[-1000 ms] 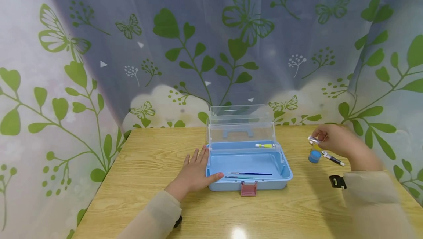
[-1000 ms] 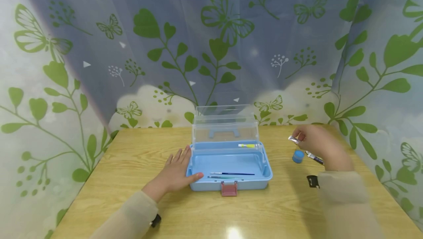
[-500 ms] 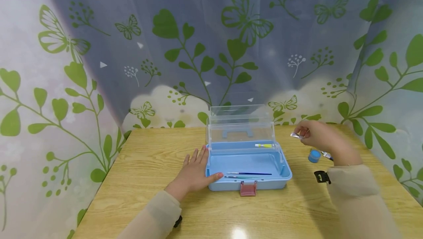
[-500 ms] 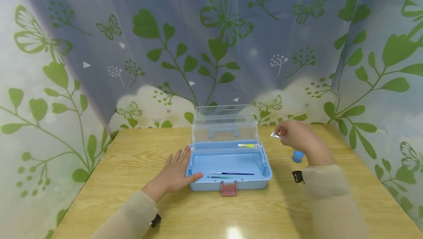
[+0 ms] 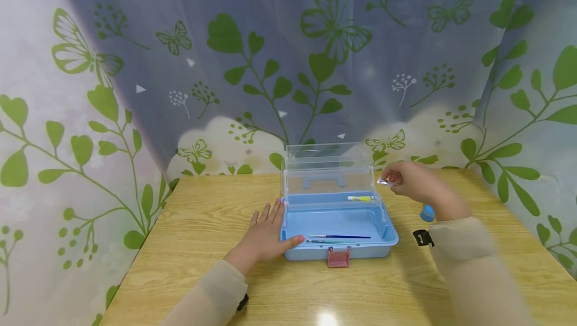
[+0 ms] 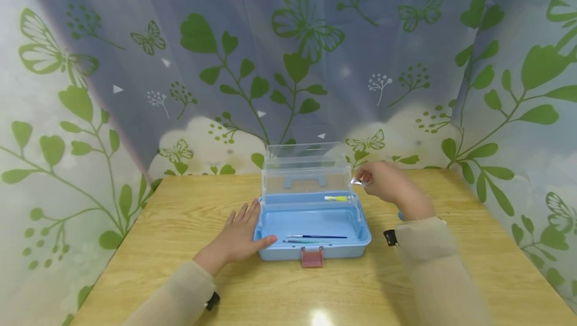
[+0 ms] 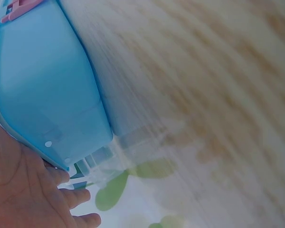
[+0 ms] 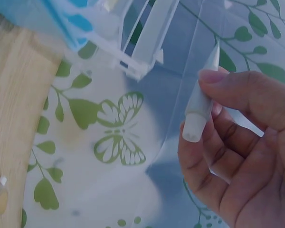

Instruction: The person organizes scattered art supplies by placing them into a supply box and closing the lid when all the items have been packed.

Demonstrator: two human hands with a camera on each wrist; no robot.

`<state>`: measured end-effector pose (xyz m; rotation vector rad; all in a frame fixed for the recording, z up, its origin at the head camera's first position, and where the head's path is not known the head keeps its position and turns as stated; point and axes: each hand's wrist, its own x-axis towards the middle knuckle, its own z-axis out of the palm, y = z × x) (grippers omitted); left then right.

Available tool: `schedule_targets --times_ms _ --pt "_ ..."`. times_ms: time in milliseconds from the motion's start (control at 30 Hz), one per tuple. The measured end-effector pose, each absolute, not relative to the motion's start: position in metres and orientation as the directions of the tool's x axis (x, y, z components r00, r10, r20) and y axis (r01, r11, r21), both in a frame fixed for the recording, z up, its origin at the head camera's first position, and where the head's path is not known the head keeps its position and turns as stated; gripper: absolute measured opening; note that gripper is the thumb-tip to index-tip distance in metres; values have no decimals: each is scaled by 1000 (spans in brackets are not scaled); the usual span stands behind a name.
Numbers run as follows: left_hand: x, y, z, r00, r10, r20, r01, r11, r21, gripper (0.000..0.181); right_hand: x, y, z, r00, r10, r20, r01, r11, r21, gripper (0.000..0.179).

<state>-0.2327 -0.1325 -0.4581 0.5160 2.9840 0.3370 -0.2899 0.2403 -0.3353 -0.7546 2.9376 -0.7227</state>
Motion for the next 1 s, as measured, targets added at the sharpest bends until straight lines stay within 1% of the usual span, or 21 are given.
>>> schedule_targets --times_ms 200,467,700,1000 --pt "-232 -133 -456 -937 347 -48 327 915 237 109 -295 225 -337 -862 -495 106 -491 765 -417 20" --pt "-233 -133 -459 -937 345 -51 323 914 248 110 -299 205 -337 -862 -504 55 -473 760 -447 23" --pt "-232 -133 -457 -936 349 -47 328 913 244 110 -302 189 -336 -861 -508 30 -469 769 -434 24" --pt "-232 -134 -456 -937 347 -48 326 915 237 110 -313 172 -347 -810 -586 7 -529 726 -440 22"
